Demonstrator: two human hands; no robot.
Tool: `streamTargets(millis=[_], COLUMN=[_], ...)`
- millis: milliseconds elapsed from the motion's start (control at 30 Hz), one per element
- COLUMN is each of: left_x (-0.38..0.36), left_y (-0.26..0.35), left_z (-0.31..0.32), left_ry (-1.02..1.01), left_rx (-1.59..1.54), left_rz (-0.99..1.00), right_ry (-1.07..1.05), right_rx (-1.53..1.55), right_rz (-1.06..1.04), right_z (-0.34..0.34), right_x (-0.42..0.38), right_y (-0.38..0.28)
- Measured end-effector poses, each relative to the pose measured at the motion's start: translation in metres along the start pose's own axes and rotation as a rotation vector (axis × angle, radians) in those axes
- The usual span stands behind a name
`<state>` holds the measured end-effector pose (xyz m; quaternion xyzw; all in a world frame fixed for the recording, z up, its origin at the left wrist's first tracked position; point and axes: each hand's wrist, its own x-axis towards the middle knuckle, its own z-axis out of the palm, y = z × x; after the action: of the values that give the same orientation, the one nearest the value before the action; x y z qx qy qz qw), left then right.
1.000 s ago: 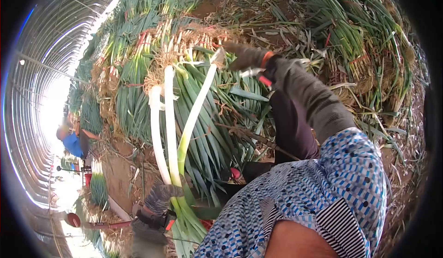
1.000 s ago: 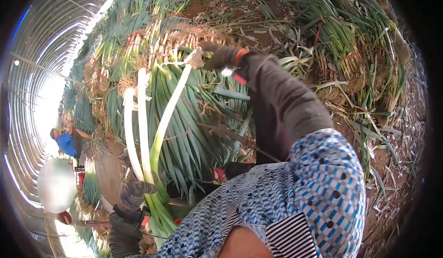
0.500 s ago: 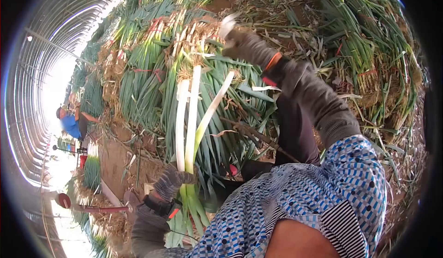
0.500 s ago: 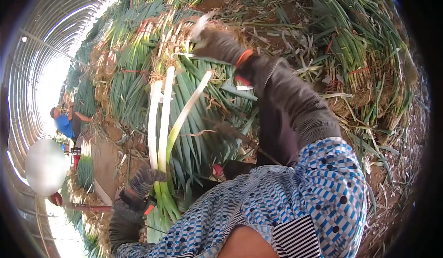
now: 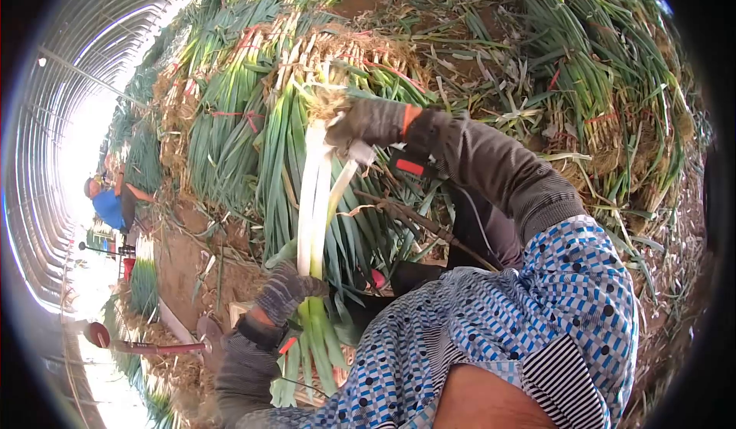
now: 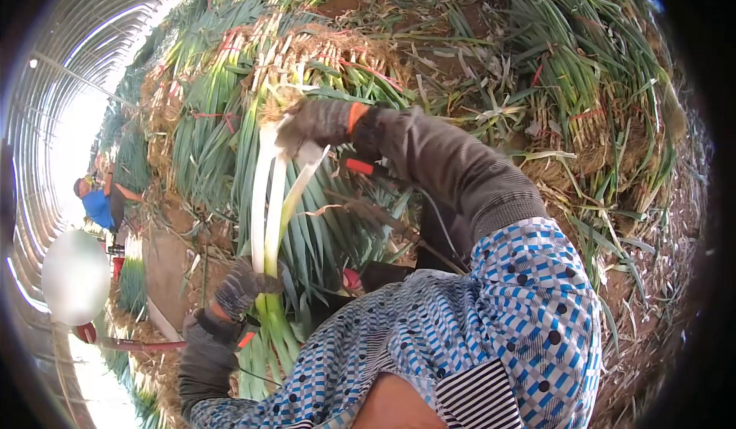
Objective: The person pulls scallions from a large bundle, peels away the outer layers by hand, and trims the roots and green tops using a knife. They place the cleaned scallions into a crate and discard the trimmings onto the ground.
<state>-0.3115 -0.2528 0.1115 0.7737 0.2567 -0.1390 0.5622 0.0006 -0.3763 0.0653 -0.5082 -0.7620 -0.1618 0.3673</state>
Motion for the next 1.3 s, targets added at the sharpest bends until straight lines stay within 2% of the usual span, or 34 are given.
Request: streamTargets(millis=[33, 67, 133, 233, 333, 367, 433, 467, 500, 567, 600, 633, 667, 700, 767, 800, 867, 900, 1000, 1067, 1133, 1167, 1233, 1300], left_x=[0.000, -0.001, 0.001, 0.002, -0.012, -0.015, -0.015, -0.013, -0.010, 0.000, 0.003, 0.004, 0.007, 0.010, 0.023, 0.038, 0.038, 0.038, 0.048, 0.039, 0.025, 0.020, 0.016, 0.046], left_y=[0.000, -0.001, -0.011, -0.032, -0.024, -0.021, -0.013, -0.009, -0.004, 0.004, 0.007, 0.014, 0.021, 0.027, 0.031, 0.021, 0.061, 0.079, 0.084, 0.084, 0.084, 0.086, 0.091, 0.072], left_z=[-0.001, -0.003, -0.006, -0.010, -0.010, -0.012, -0.014, -0.016, -0.019, -0.020, -0.018, -0.016, -0.012, -0.008, -0.003, -0.009, 0.008, 0.021, 0.044, 0.027, 0.002, -0.004, -0.013, -0.012], left_ry=[0.011, 0.022, -0.015, -0.098, -0.098, -0.066, -0.081, -0.091, -0.087, -0.080, -0.078, -0.055, -0.058, -0.061, -0.115, 0.036, 0.111, 0.191, 0.278, 0.151, 0.018, 0.118, 0.297, 0.276], left_rx=[0.050, 0.101, 0.097, 0.052, -0.113, -0.218, -0.249, -0.260, -0.292, -0.271, -0.261, -0.240, -0.247, -0.254, -0.314, 0.104, 0.725, 0.751, 1.029, 1.053, 1.054, 0.843, 0.418, 0.384], left_rz=[0.005, 0.009, 0.063, 0.117, 0.065, 0.010, 0.050, 0.074, 0.072, 0.122, 0.142, 0.153, 0.158, 0.165, 0.228, 0.327, 0.370, 0.121, 0.192, 0.523, 0.849, 0.675, 0.315, 0.620], right_ry=[0.058, -0.469, -0.389, -0.015, -0.171, -0.182, -0.198, -0.383, -0.541, -1.138, -0.556, -0.001, 0.352, 0.447, 0.566, 0.591, 0.627, 0.668, 0.574, 0.846, 0.946, 0.901, 0.913, 0.899], right_rx=[-0.043, -0.127, -0.484, -0.571, -0.551, -0.504, -0.413, -0.414, -0.414, -0.466, 0.131, 0.766, 1.349, 1.498, 1.711, 1.778, 1.645, 1.551, 1.072, 1.413, 1.527, 1.581, 1.614, 1.625], right_rz=[0.020, 0.722, 0.971, 1.018, 1.577, 1.591, 1.624, 1.497, 1.351, 0.688, 0.951, 0.922, 1.020, 0.952, 0.815, 0.756, 0.625, 0.633, 1.325, 1.223, 1.295, 1.188, 1.179, 1.148], right_z=[-0.006, -0.026, -0.070, -0.068, -0.089, -0.079, -0.060, -0.048, -0.037, -0.008, 0.010, 0.028, 0.037, 0.035, 0.029, 0.028, 0.024, 0.031, 0.021, 0.018, 0.007, 0.005, 0.003, -0.003], right_x=[-0.008, 0.000, -0.017, -0.110, -0.185, -0.187, -0.187, -0.176, -0.163, -0.101, -0.106, -0.110, -0.081, -0.057, -0.014, 0.003, 0.034, 0.042, 0.058, 0.046, 0.037, 0.027, 0.018, 0.018], right_y=[0.004, 0.015, 0.024, 0.083, 0.110, 0.102, 0.085, 0.071, 0.056, 0.015, 0.006, -0.004, -0.018, -0.027, -0.041, -0.048, -0.067, -0.063, -0.037, -0.035, -0.033, -0.030, -0.026, -0.032])
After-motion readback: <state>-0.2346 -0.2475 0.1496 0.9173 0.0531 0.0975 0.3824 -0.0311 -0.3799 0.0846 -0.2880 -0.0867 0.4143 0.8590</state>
